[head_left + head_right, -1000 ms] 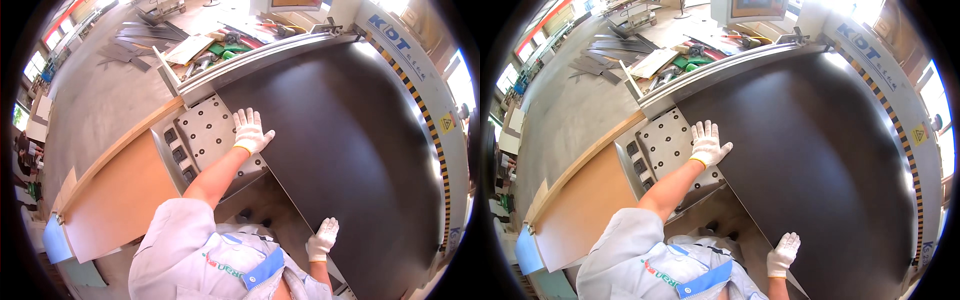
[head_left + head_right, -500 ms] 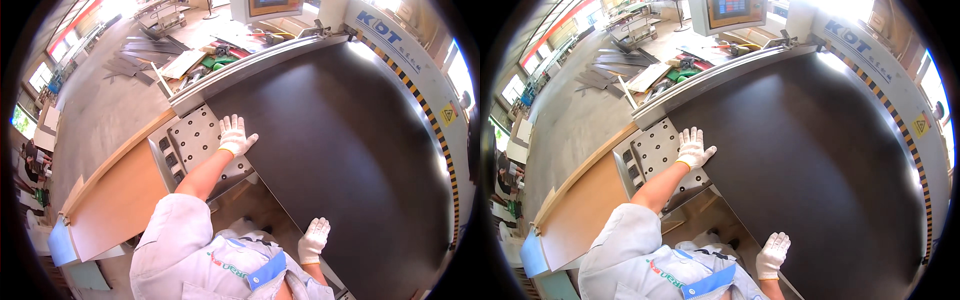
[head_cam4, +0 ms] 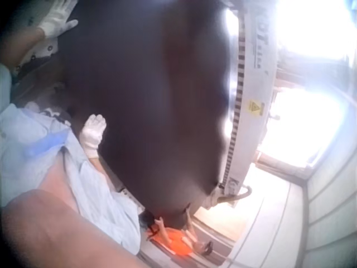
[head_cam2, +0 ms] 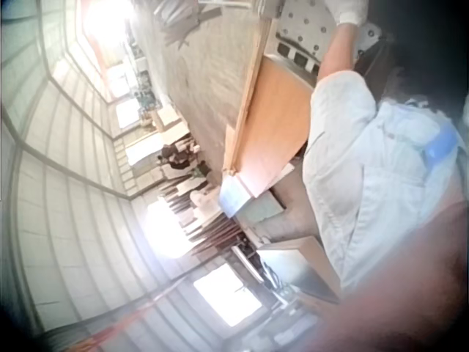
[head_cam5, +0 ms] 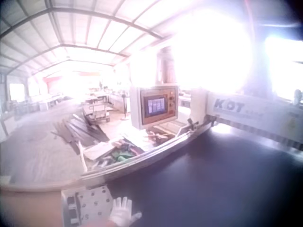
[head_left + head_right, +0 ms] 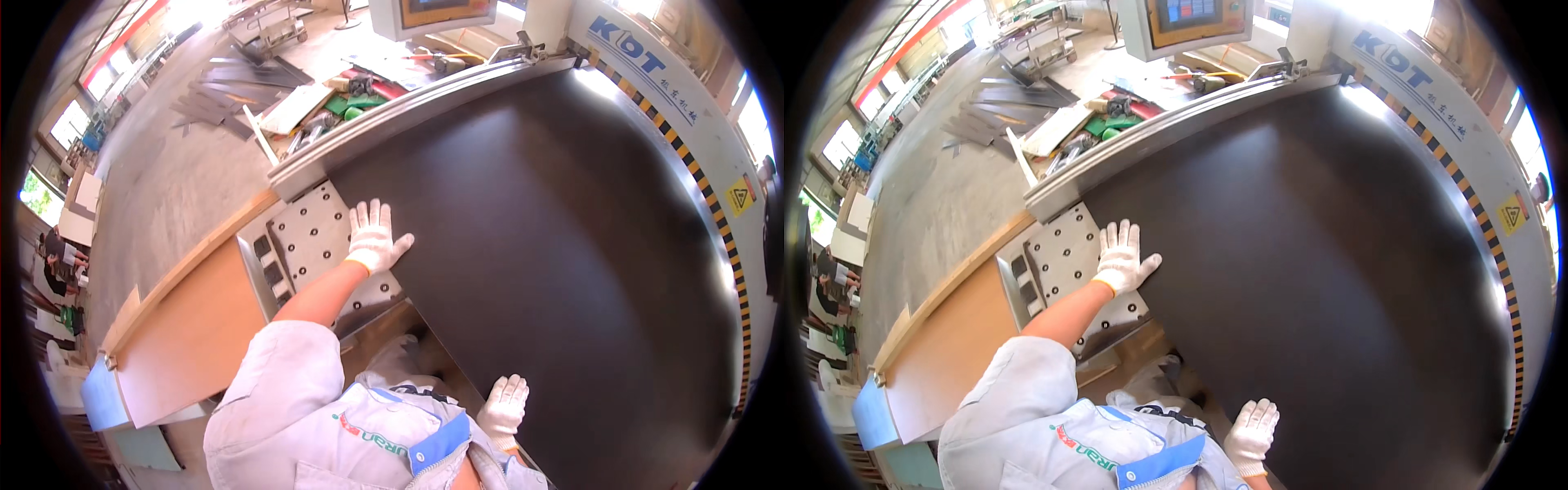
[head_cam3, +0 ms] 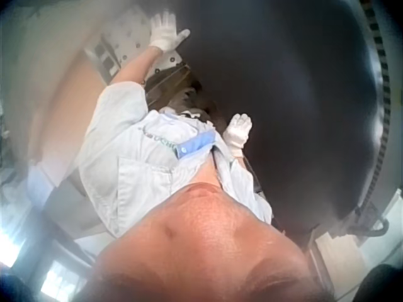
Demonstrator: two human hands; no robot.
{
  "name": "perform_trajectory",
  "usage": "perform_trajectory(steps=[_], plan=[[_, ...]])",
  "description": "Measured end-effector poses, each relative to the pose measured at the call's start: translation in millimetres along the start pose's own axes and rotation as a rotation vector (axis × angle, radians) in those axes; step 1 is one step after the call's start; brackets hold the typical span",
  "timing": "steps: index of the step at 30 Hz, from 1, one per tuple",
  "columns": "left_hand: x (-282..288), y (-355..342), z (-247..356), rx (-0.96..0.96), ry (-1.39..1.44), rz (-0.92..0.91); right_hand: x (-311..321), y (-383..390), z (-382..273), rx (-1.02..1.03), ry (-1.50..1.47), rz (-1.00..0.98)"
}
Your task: The person fastens a waist strap, lifts and moves a large wooden panel onto the cutting machine table with a coworker, presses a button on the machine panel, and pushes the board into the machine.
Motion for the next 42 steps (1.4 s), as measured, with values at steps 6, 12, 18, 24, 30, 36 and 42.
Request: perform_trajectory(steps=[6, 12, 18, 24, 30, 36, 42], plan=[[2, -1, 0, -0.02, 0.063, 0.001, 7, -117, 84, -0.225, -0.349, 0.015], [41, -62, 10, -0.104, -0.04, -0.223, -43, -155, 83, -0.35, -0.296, -0.062], [208, -290, 148, -0.699, 0.029, 0.289, -32, -174, 76, -0.37, -0.305, -0.054], [316, -521, 217, -0.272, -0.095, 0.363, -55, -167, 76, -0.402, -0.23, -0.168], [334, -609, 223, -0.129, -0.116, 0.295, -52, -179, 74, -0.406, -0.245, -0.185], [325, -642, 218, -0.1, -0.059, 0.377, -51, -186, 79, -0.409, -0.253, -0.195], [331, -595, 231, -0.07, 0.019, 0.33, -47, -181, 78, -0.398, -0.254, -0.139]])
Point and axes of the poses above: each hand's wrist, its own y-axis away from the middle knuckle, its own x-axis out of the back of the hand, z = x × y, the point moved 8 cm from there along -y, towards the middle knuckle, and after that the axes turned 1 degree about z, right-handed, at the moved point
